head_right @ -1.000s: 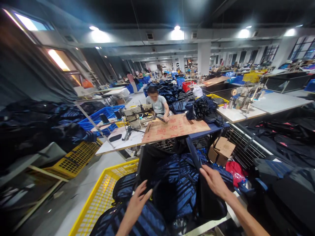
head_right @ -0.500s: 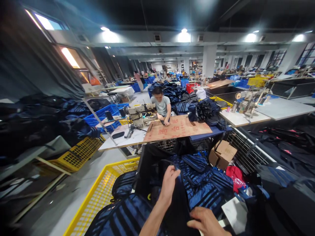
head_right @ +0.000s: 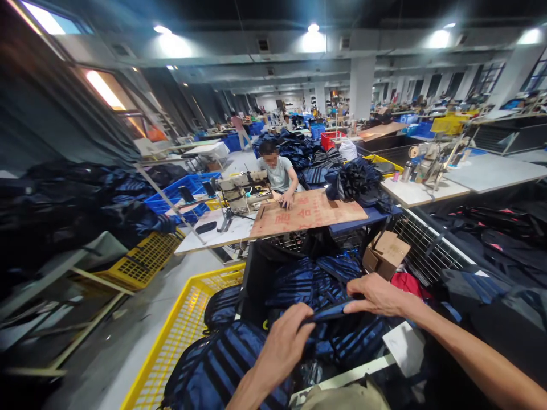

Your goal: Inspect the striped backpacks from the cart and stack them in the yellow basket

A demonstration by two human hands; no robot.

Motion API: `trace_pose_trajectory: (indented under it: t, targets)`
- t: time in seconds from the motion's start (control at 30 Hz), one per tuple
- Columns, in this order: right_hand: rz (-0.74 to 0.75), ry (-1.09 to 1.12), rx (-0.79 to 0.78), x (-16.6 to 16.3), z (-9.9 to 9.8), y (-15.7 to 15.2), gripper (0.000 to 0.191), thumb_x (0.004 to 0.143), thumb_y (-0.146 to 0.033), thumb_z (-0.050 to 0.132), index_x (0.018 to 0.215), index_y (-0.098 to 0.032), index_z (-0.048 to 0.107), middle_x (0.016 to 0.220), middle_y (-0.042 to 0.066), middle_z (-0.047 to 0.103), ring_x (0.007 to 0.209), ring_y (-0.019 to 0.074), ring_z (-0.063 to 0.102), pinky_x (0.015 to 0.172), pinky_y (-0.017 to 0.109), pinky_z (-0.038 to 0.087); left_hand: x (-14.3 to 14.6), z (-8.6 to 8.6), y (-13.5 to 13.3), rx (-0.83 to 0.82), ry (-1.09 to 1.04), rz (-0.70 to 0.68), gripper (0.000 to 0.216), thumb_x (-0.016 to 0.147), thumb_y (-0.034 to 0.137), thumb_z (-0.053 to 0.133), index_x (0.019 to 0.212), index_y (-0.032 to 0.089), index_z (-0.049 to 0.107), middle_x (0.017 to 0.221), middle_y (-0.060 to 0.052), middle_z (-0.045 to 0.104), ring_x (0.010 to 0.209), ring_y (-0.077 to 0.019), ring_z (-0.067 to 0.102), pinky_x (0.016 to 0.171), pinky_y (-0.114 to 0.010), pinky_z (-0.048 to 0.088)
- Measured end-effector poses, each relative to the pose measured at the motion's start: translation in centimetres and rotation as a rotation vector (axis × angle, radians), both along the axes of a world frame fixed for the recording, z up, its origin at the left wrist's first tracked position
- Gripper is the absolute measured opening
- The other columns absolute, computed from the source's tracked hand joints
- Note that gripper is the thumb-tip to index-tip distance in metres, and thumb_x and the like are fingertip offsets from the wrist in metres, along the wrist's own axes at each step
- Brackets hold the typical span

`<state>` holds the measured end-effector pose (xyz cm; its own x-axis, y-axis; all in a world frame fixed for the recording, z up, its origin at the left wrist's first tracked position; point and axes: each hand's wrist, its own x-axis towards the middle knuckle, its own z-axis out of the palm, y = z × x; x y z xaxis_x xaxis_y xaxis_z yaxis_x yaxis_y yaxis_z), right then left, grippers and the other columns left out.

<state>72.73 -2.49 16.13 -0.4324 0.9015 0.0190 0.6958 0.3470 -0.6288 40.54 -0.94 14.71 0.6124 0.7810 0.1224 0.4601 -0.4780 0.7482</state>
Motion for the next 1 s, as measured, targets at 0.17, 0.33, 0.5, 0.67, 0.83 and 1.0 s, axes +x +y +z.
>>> trace_pose_trajectory:
  t: [0.17, 0.33, 0.5, 0.67, 0.83, 1.0]
  targets:
    - [0.024, 0.154, -0.275, -2.9, -3.0, -2.2, 0.031, 0.091, -0.049, 0.084, 0.096, -0.024, 0.067, 0.085, -0.005, 0.062, 0.074, 0.0147, 0.051, 0.065, 0.025, 0.035, -3.9, -2.3, 3.4, 0.616, 0.130, 0.270, 0.020, 0.108, 0.015, 0.049, 0.107, 0.024, 0.067, 0.095, -0.002, 0.071, 0.089, -0.0202, 0.067, 0.082, -0.033, 0.054]
    - [-0.031, 0.095, -0.014, -4.4, -5.1, -1.1, 0.028, 0.107, -0.050, 0.064, 0.099, -0.024, 0.065, 0.094, 0.001, 0.067, 0.082, 0.0185, 0.058, 0.074, 0.029, 0.043, -7.1, -4.0, 5.2, 0.933, 0.427, 0.232, 0.036, 0.100, 0.001, 0.054, 0.126, 0.023, 0.067, 0.093, -0.003, 0.069, 0.089, -0.0191, 0.066, 0.071, -0.028, 0.053]
    - [-0.245, -0.146, 0.454, -2.4, -5.2, 1.8, 0.037, 0.115, -0.043, 0.049, 0.089, -0.024, 0.067, 0.086, 0.005, 0.065, 0.077, 0.0183, 0.060, 0.064, 0.029, 0.036, -7.8, -6.4, 6.4, 0.907, 0.472, 0.296, 0.043, 0.095, 0.000, 0.055, 0.127, 0.027, 0.067, 0.100, -0.004, 0.069, 0.083, -0.0162, 0.070, 0.066, -0.024, 0.053]
    - [-0.416, -0.220, 0.600, 0.7, -3.6, 4.1, 0.042, 0.109, -0.047, 0.059, 0.075, -0.023, 0.065, 0.076, 0.005, 0.059, 0.071, 0.0186, 0.055, 0.065, 0.031, 0.032, -6.2, -4.9, 6.5, 1.112, 0.331, 0.366, 0.043, 0.104, 0.008, 0.054, 0.143, 0.023, 0.061, 0.096, -0.006, 0.074, 0.078, -0.0173, 0.073, 0.073, -0.028, 0.054]
    - [-0.314, -0.040, 0.466, -0.1, -1.2, 3.1, 0.046, 0.109, -0.054, 0.057, 0.076, -0.023, 0.061, 0.077, 0.003, 0.059, 0.070, 0.0173, 0.052, 0.066, 0.030, 0.035, -6.2, -3.2, 6.4, 1.092, 0.276, 0.400, 0.045, 0.105, 0.012, 0.050, 0.147, 0.020, 0.061, 0.092, -0.008, 0.077, 0.080, -0.0199, 0.077, 0.080, -0.031, 0.058]
    - [-0.071, 0.187, 0.018, -3.3, -1.2, -0.5, 0.036, 0.094, -0.051, 0.083, 0.097, -0.024, 0.060, 0.092, -0.003, 0.062, 0.079, 0.0145, 0.053, 0.069, 0.025, 0.040, -9.0, -4.6, 7.6, 1.092, 0.294, 0.424, 0.049, 0.106, 0.016, 0.048, 0.153, 0.020, 0.058, 0.106, -0.011, 0.082, 0.087, -0.0213, 0.079, 0.081, -0.032, 0.059]
